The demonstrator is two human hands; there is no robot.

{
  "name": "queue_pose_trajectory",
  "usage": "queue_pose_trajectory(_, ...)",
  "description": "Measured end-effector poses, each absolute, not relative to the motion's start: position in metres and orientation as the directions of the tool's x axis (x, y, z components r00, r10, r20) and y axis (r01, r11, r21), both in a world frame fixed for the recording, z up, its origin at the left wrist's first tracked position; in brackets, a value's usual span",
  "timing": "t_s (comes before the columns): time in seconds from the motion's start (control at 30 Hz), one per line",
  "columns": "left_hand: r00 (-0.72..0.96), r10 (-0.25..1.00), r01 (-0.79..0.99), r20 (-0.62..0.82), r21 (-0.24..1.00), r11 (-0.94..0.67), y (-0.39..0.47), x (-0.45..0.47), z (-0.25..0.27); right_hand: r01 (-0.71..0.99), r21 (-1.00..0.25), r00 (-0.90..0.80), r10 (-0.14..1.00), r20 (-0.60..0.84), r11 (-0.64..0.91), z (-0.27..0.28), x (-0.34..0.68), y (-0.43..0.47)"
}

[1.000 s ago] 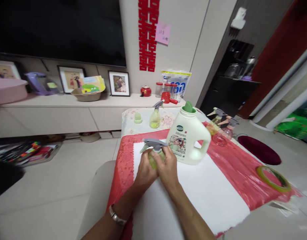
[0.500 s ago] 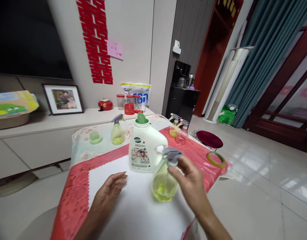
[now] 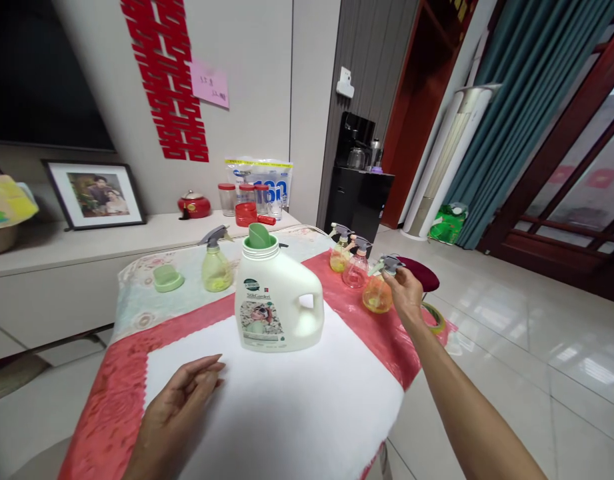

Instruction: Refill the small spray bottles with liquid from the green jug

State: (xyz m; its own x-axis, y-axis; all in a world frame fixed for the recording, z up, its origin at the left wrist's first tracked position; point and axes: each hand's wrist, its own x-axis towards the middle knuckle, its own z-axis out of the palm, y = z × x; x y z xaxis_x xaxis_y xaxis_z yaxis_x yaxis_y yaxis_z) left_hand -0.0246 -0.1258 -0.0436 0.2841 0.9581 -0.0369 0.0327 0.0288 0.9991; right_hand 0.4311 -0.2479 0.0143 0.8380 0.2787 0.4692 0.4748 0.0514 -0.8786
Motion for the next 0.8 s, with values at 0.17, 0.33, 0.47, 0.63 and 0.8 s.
queue_pose_trajectory(0.17,0.28,0.956,0.053,-0.082,0.996,0.07,-0.121,-0.027,-0.044,0.457,-0.888,0.849,0.322,0.419,-0.048,-0.001,0.448,-0.227)
queue_pose_trajectory(0.33,0.264,0.963,0.036,-0.047,0.999,0.039,-0.121,-0.029,-0.046,0.482,-0.871,0.836,0.348,0.424,-0.097,-0.008,0.455,-0.219)
queue_pose_trajectory(0.47,0.291,0.952,0.035,-0.096,0.995,0.09,-0.117,-0.03,-0.052,0.495,-0.852,0.844,0.327,0.426,-0.169,-0.011,0.457,-0.217)
queue_pose_trajectory(0.63,0.231,0.968,-0.031,-0.103,0.993,0.113,-0.119,-0.028,-0.052,0.509,-0.812,0.838,0.379,0.393,-0.284,0.005,0.439,-0.227)
queue_pose_trajectory(0.8,0.255,0.963,-0.008,-0.092,0.995,0.097,-0.118,-0.037,-0.019,0.5,-0.786,0.857,0.342,0.386,-0.364,0.011,0.403,-0.274)
